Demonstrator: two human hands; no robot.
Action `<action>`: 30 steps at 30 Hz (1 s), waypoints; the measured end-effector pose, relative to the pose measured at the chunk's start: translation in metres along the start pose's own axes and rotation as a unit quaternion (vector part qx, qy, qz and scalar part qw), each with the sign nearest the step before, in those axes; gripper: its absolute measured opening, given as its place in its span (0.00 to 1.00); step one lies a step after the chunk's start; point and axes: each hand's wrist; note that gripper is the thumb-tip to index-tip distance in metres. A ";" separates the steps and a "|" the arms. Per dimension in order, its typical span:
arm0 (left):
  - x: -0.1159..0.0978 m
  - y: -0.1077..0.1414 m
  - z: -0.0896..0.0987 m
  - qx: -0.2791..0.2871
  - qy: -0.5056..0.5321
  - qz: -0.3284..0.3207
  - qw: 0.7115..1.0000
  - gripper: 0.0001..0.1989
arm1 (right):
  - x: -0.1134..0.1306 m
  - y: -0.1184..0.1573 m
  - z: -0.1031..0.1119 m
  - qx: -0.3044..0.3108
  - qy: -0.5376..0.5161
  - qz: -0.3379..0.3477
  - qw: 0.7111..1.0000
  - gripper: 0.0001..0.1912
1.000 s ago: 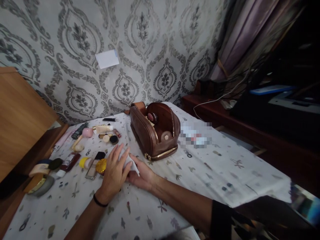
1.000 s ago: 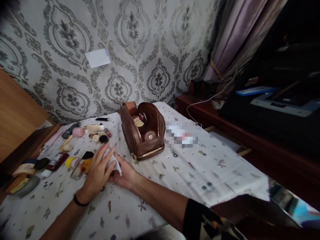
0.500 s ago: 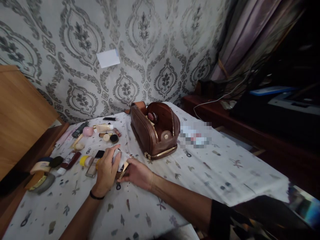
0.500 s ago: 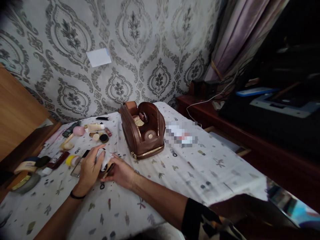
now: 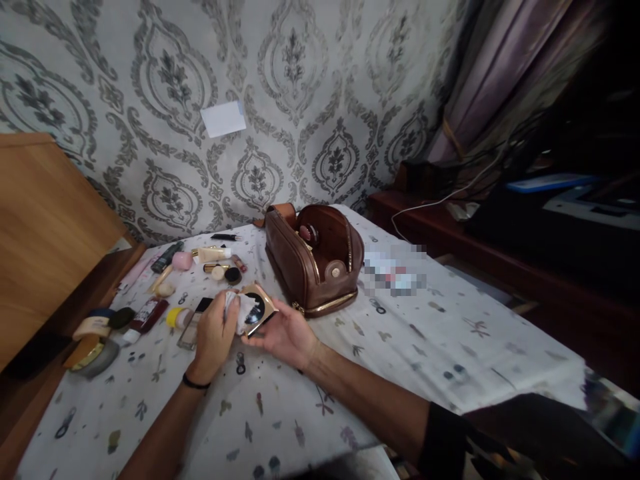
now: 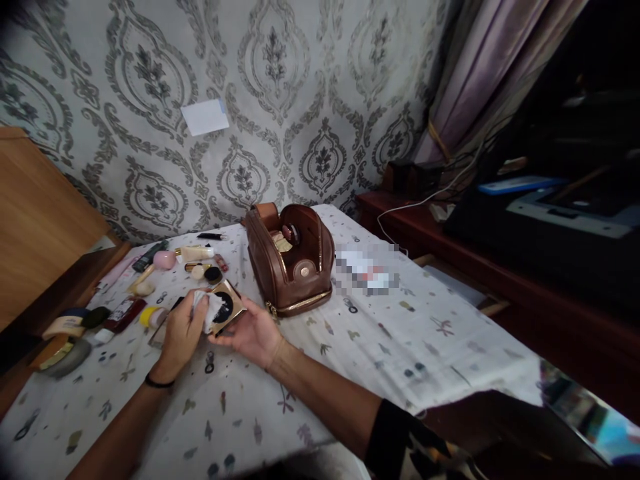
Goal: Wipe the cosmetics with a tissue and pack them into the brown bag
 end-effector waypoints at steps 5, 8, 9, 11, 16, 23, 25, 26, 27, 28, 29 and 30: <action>0.003 0.001 -0.003 -0.010 0.007 0.000 1.000 0.19 | 0.002 0.000 0.000 -0.003 -0.029 0.007 1.000 0.13; 0.004 0.002 -0.006 -0.009 0.003 -0.012 1.000 0.20 | 0.002 0.000 -0.002 -0.004 -0.050 0.011 0.999 0.13; 0.004 0.003 -0.006 -0.008 0.000 -0.021 1.000 0.21 | 0.002 0.000 -0.002 -0.005 -0.055 0.014 0.998 0.14; 0.002 0.003 -0.008 0.001 -0.011 -0.040 0.999 0.23 | 0.002 -0.001 -0.003 -0.008 -0.062 0.023 0.998 0.15; 0.000 0.003 -0.008 0.032 -0.038 -0.072 0.996 0.33 | 0.003 -0.003 -0.001 -0.007 -0.052 0.029 0.998 0.15; 0.000 0.003 -0.010 0.025 -0.033 -0.057 0.998 0.30 | 0.004 -0.002 0.001 0.001 -0.018 0.019 1.000 0.18; 0.000 0.003 -0.010 0.016 -0.017 -0.041 0.999 0.26 | 0.004 -0.002 0.002 -0.001 -0.006 0.018 1.000 0.18; -0.001 0.003 -0.009 0.008 -0.006 -0.034 0.999 0.24 | 0.003 -0.002 0.002 -0.003 0.002 0.016 1.000 0.17; -0.001 0.003 -0.009 -0.001 0.006 -0.029 1.000 0.22 | 0.003 -0.002 0.002 -0.004 0.009 0.013 1.000 0.17; -0.001 0.003 -0.008 -0.007 0.017 -0.025 1.000 0.20 | 0.002 -0.002 0.003 -0.005 0.013 0.009 1.000 0.16; -0.001 0.003 -0.007 -0.012 0.028 -0.021 0.999 0.19 | 0.002 -0.001 0.003 -0.005 0.015 0.005 1.000 0.16; -0.001 0.003 -0.006 -0.015 0.039 -0.016 0.999 0.18 | 0.001 -0.001 0.003 -0.006 0.014 0.001 1.000 0.16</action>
Point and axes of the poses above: each hand's wrist, its own y-axis away from the middle knuckle, its own z-axis out of the back of the hand, x = y × z, and after that the axes turned 9 degrees about x, right-handed
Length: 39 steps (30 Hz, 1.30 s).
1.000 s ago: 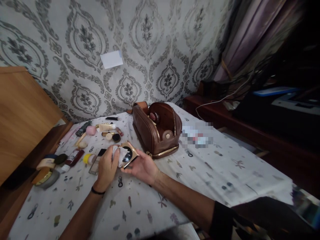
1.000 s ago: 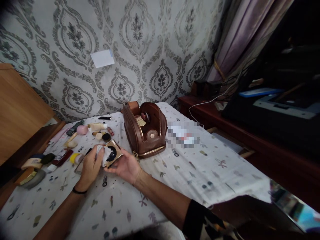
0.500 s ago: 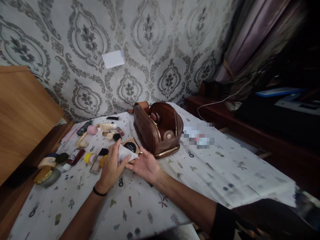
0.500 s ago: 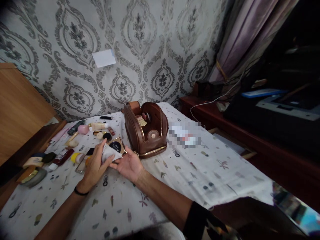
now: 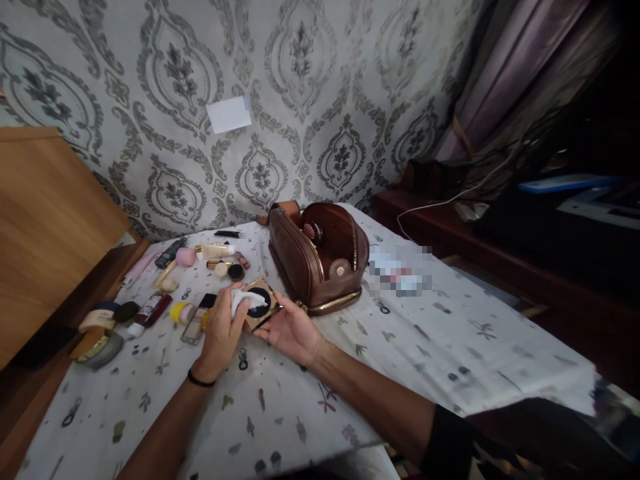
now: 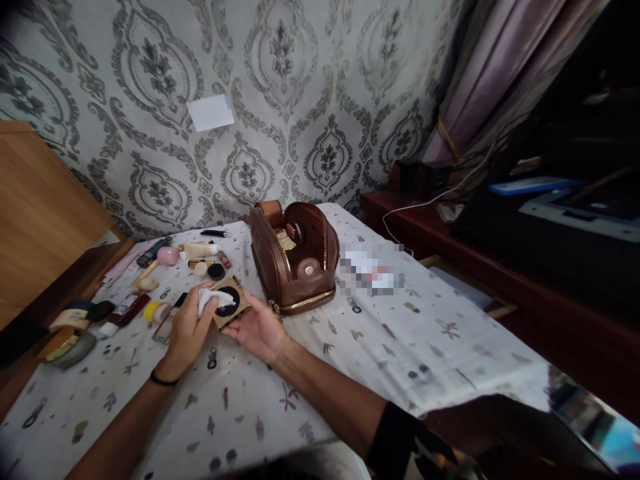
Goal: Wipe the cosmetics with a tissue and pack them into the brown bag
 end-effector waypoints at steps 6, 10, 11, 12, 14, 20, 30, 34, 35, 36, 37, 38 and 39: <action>-0.001 -0.001 0.002 -0.007 0.061 0.032 0.998 0.18 | -0.002 -0.001 -0.001 -0.015 -0.024 0.015 0.999 0.16; -0.002 -0.001 0.000 -0.017 0.080 0.027 0.996 0.20 | -0.001 -0.002 -0.001 -0.026 -0.062 0.013 0.998 0.16; -0.002 0.000 0.000 -0.018 0.078 0.027 0.996 0.21 | -0.001 -0.002 -0.002 -0.028 -0.072 0.017 0.997 0.15; -0.001 0.000 -0.001 -0.017 0.075 0.025 0.997 0.22 | 0.000 -0.002 -0.002 -0.030 -0.080 0.020 0.996 0.15; 0.000 0.001 -0.002 -0.012 0.068 0.009 0.998 0.24 | 0.000 -0.002 -0.004 -0.033 -0.093 0.028 0.995 0.14; 0.008 0.005 -0.005 0.064 0.061 -0.079 0.993 0.39 | 0.000 0.000 -0.005 -0.025 -0.065 0.022 0.997 0.16; 0.001 0.005 0.000 0.027 0.115 -0.065 0.991 0.26 | 0.000 0.002 -0.004 -0.051 0.032 0.078 0.995 0.09; -0.001 0.005 0.001 0.023 0.144 -0.060 0.988 0.22 | -0.001 0.001 -0.006 -0.058 0.097 0.103 0.988 0.16; -0.001 0.005 0.002 0.020 0.148 -0.051 0.987 0.21 | -0.001 0.000 -0.006 -0.057 0.105 0.108 0.987 0.17; -0.001 0.005 0.002 0.015 0.152 -0.042 0.987 0.21 | 0.000 0.000 -0.006 -0.057 0.108 0.109 0.986 0.17; 0.000 0.005 0.003 0.009 0.156 -0.035 0.987 0.21 | 0.000 -0.001 -0.005 -0.057 0.109 0.103 0.987 0.17; 0.001 0.004 0.003 0.004 0.158 -0.029 0.987 0.20 | 0.001 -0.001 -0.004 -0.060 0.106 0.092 0.988 0.17; 0.002 0.004 0.004 0.002 0.160 -0.025 0.987 0.21 | 0.002 -0.001 -0.003 -0.063 0.102 0.077 0.990 0.16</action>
Point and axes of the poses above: each hand's wrist, its own y-axis away from the middle knuckle, its own z-axis out of the back of the hand, x = y × z, and after that the axes turned 9 degrees about x, right-handed
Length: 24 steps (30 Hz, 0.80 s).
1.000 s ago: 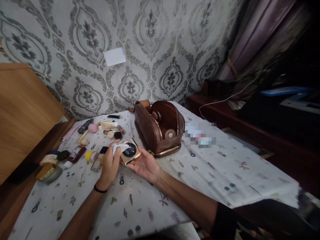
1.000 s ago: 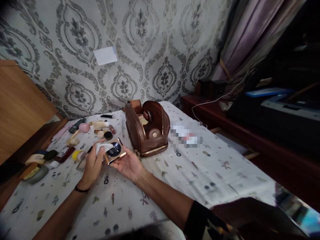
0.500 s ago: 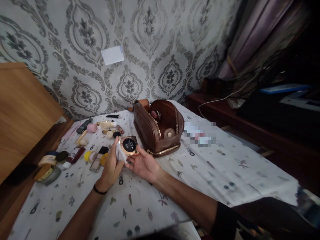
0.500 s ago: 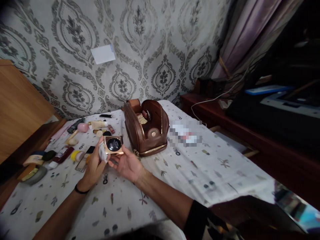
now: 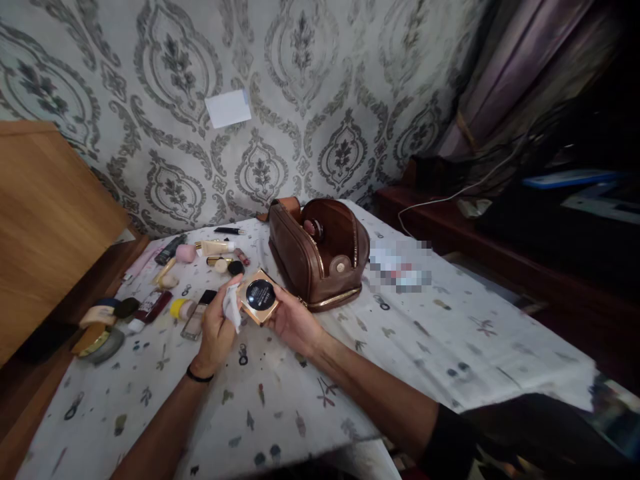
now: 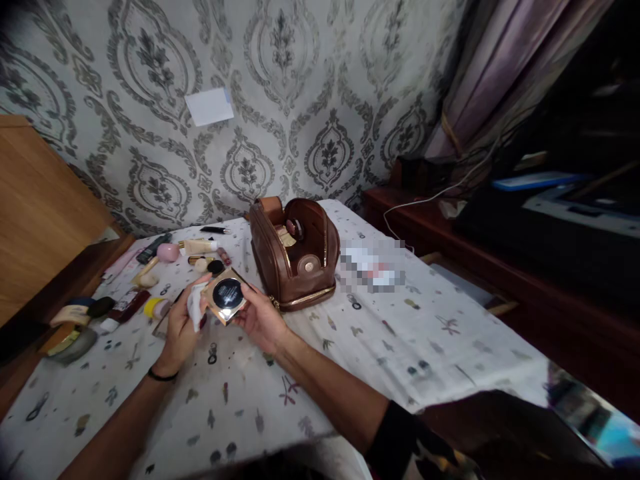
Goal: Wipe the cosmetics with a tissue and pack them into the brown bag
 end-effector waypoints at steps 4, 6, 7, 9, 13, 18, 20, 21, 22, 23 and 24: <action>0.002 0.000 0.001 -0.004 -0.009 0.006 1.000 0.21 | 0.000 -0.003 0.006 -0.012 -0.019 -0.032 0.999 0.14; 0.002 -0.001 0.001 -0.008 -0.015 0.004 1.000 0.21 | -0.001 -0.003 0.008 -0.012 -0.023 -0.024 0.999 0.12; 0.002 -0.001 0.000 -0.012 -0.020 0.003 1.000 0.21 | -0.001 -0.004 0.008 -0.009 -0.023 -0.021 0.999 0.11; 0.001 -0.003 -0.001 -0.012 -0.031 0.000 0.999 0.22 | -0.002 -0.004 0.008 -0.003 -0.024 -0.022 0.999 0.10; 0.001 -0.003 0.000 0.037 -0.031 -0.009 0.999 0.38 | -0.002 -0.003 0.008 -0.003 -0.033 -0.020 0.999 0.10; 0.000 -0.001 -0.001 0.071 -0.044 -0.017 0.996 0.55 | -0.003 -0.003 0.009 -0.008 -0.052 -0.014 0.999 0.10; 0.001 -0.002 -0.001 0.067 -0.069 -0.018 0.995 0.52 | -0.003 -0.003 0.009 -0.009 -0.054 -0.016 0.998 0.11; 0.002 -0.002 -0.002 0.064 -0.081 -0.019 0.994 0.48 | -0.002 -0.003 0.010 -0.010 -0.054 -0.019 0.998 0.11; 0.003 -0.003 -0.002 0.060 -0.091 -0.024 0.994 0.45 | -0.002 -0.003 0.010 -0.012 -0.054 -0.020 0.998 0.10; 0.005 -0.003 -0.001 0.058 -0.097 -0.034 0.993 0.41 | -0.002 -0.003 0.010 -0.015 -0.053 -0.021 0.998 0.10; 0.008 -0.004 -0.001 0.058 -0.098 -0.043 0.993 0.38 | -0.002 -0.003 0.010 -0.016 -0.049 -0.020 0.998 0.10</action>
Point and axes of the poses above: each hand's wrist, its own y-axis away from the middle knuckle, its own z-axis out of the back of the hand, x = y × z, and after that the axes turned 9 degrees about x, right-handed
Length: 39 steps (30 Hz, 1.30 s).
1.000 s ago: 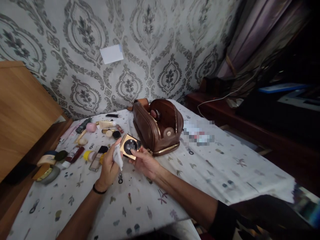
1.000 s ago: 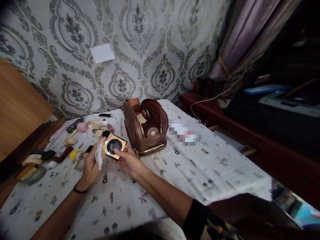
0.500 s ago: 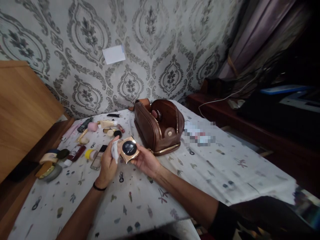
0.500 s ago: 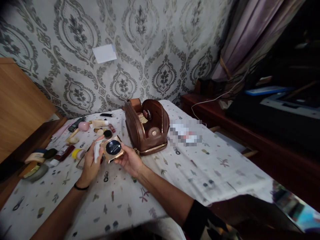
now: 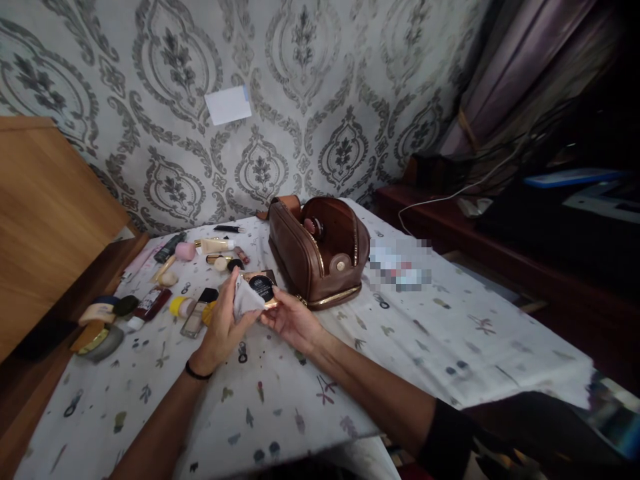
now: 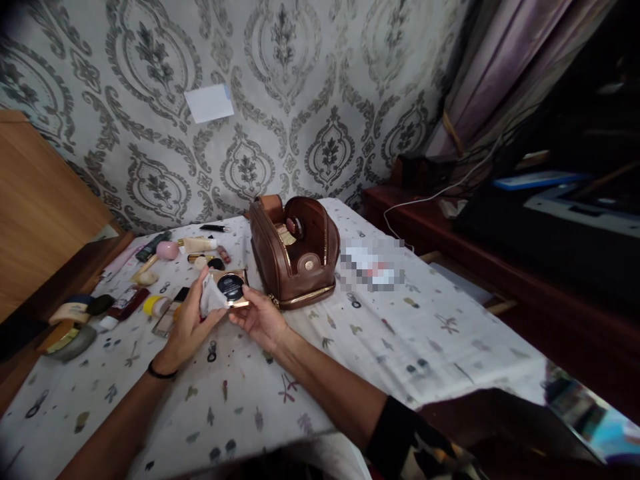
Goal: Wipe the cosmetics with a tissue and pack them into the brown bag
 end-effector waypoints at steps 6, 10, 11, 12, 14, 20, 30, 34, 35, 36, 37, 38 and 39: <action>0.010 0.001 0.003 -0.017 0.028 0.017 0.999 0.26 | -0.003 0.001 -0.001 -0.015 0.016 0.029 0.999 0.15; 0.001 -0.001 0.004 -0.050 0.049 0.028 0.997 0.19 | -0.003 0.000 -0.001 -0.027 0.017 0.017 0.999 0.13; -0.002 -0.001 0.005 -0.053 0.053 0.032 0.997 0.17 | -0.002 0.000 -0.001 -0.027 0.016 0.006 0.999 0.11; -0.004 -0.002 0.005 -0.056 0.055 0.039 0.996 0.16 | -0.001 0.000 -0.001 -0.021 0.016 -0.006 1.000 0.10; -0.007 -0.002 0.006 -0.069 0.056 0.052 0.995 0.15 | 0.001 0.000 -0.003 -0.007 0.016 -0.027 0.999 0.15; -0.002 -0.001 0.007 -0.097 0.042 0.046 0.993 0.18 | 0.006 0.001 -0.009 -0.027 0.006 -0.041 0.999 0.18; 0.001 -0.001 0.007 -0.098 0.057 0.051 0.992 0.23 | 0.002 0.003 -0.009 -0.015 -0.015 -0.005 1.000 0.07; -0.001 -0.001 0.006 -0.037 0.048 0.046 0.997 0.40 | 0.002 0.003 -0.009 -0.025 -0.026 -0.002 0.999 0.05; -0.001 -0.001 0.005 -0.027 0.040 0.046 0.998 0.43 | 0.003 0.003 -0.009 -0.032 -0.028 -0.003 0.999 0.05; -0.001 -0.001 0.004 -0.020 0.031 0.045 0.998 0.45 | 0.003 0.003 -0.009 -0.036 -0.029 -0.003 0.999 0.05; -0.001 -0.001 0.003 -0.017 0.021 0.041 0.999 0.45 | 0.003 0.003 -0.009 -0.034 -0.028 -0.001 0.999 0.06; -0.001 -0.001 0.003 -0.017 0.013 0.036 0.999 0.43 | 0.002 0.003 -0.009 -0.027 -0.026 0.002 0.999 0.07; 0.000 -0.001 0.002 -0.019 0.009 0.030 0.999 0.40 | 0.002 0.003 -0.009 -0.017 -0.021 0.006 1.000 0.08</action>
Point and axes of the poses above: each hand's wrist, its own y-axis away from the middle knuckle, its own z-axis out of the back of the hand, x = y × z, and after that the axes turned 9 degrees about x, right-handed
